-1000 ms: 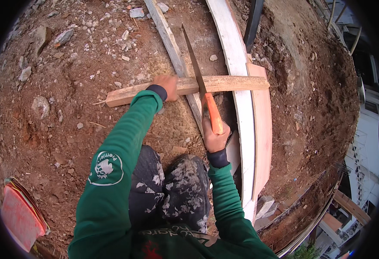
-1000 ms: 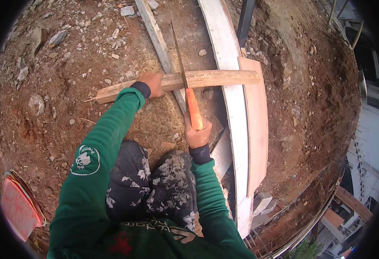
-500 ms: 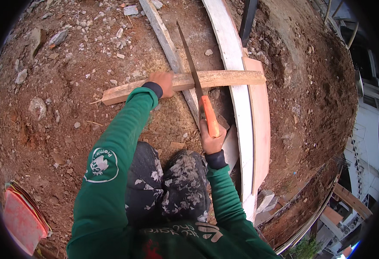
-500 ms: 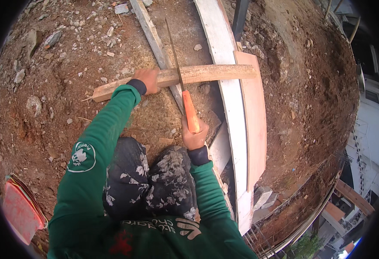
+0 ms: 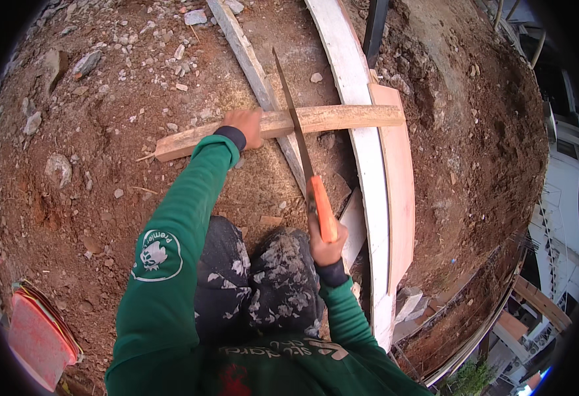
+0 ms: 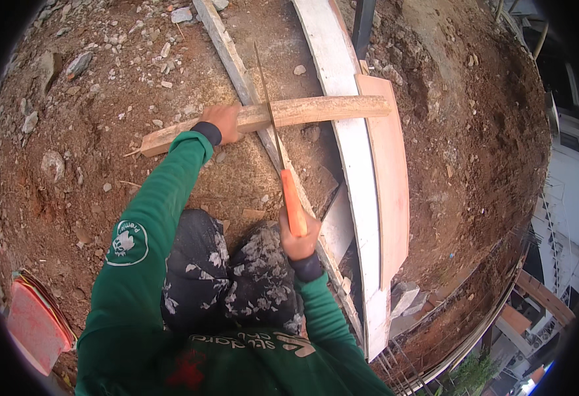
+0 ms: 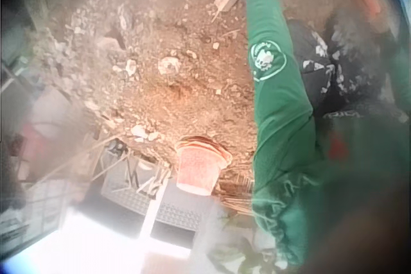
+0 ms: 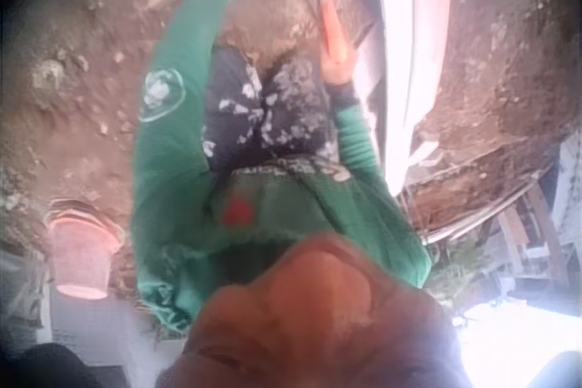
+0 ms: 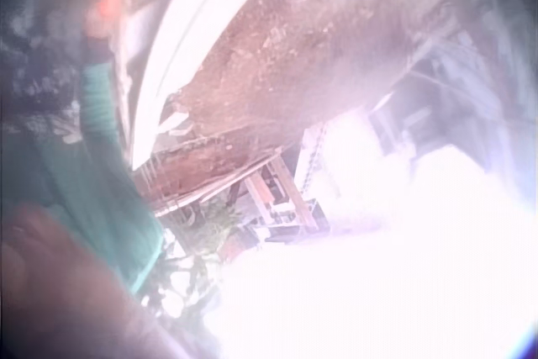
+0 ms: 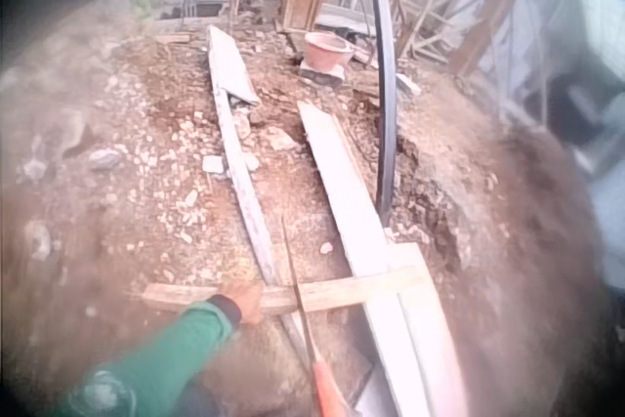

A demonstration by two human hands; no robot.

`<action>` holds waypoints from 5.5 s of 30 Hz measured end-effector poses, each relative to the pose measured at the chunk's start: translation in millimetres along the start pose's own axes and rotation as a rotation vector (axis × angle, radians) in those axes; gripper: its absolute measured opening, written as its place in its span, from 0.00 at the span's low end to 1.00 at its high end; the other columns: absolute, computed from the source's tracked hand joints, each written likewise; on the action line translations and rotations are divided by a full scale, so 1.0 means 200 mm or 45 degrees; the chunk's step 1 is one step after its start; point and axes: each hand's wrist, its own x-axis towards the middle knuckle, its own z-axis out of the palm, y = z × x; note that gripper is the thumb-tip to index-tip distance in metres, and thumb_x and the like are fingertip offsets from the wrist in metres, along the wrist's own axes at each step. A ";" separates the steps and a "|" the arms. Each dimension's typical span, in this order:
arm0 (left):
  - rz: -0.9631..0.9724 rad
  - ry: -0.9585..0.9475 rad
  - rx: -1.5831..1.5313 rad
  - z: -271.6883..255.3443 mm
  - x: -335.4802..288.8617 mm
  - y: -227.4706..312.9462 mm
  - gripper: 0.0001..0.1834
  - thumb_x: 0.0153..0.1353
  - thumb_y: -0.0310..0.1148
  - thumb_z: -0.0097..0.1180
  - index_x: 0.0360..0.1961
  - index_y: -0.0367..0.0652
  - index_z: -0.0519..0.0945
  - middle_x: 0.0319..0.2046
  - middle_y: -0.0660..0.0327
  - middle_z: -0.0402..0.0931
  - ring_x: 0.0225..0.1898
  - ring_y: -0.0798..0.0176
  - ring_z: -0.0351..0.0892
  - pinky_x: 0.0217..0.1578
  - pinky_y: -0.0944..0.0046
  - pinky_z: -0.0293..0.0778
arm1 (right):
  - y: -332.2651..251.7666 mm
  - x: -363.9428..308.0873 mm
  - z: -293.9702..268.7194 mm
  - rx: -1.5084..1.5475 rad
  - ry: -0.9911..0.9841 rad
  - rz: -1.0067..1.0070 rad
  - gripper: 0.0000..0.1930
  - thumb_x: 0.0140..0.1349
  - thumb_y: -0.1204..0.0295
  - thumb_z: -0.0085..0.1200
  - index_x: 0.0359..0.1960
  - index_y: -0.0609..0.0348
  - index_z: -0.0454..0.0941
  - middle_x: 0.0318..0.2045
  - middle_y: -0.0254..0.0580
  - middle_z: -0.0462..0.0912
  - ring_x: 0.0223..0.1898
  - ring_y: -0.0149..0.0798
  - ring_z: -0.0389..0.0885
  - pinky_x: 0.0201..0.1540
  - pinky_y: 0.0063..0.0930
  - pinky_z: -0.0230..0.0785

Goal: The person uses a hand saw to cut a wooden plank into smaller pieces. They repeatedly position the plank, saw through it, and separate the cut sections on a construction site.

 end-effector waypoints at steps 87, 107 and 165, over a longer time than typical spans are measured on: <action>0.041 0.347 0.232 0.19 -0.01 0.10 0.22 0.48 0.29 0.67 0.43 0.38 0.71 0.39 0.47 0.80 0.42 0.45 0.85 0.41 0.50 0.83 | 0.18 -0.15 -0.07 0.082 0.046 -0.029 0.13 0.60 0.81 0.58 0.47 0.65 0.84 0.33 0.43 0.86 0.27 0.29 0.80 0.32 0.27 0.72; 0.020 0.526 0.358 0.21 -0.05 0.08 0.15 0.52 0.29 0.62 0.39 0.43 0.72 0.36 0.54 0.78 0.39 0.50 0.83 0.39 0.50 0.80 | 0.09 -0.27 -0.15 -0.124 -0.004 -0.185 0.25 0.58 0.84 0.56 0.60 0.63 0.80 0.29 0.44 0.86 0.22 0.33 0.77 0.32 0.27 0.73; -0.075 0.202 0.125 0.04 -0.01 0.03 0.39 0.46 0.63 0.74 0.43 0.37 0.81 0.41 0.47 0.84 0.44 0.43 0.86 0.48 0.46 0.80 | -0.15 -0.50 -0.18 -0.139 0.050 -0.241 0.28 0.59 0.83 0.53 0.65 0.65 0.75 0.33 0.43 0.85 0.29 0.29 0.81 0.39 0.28 0.76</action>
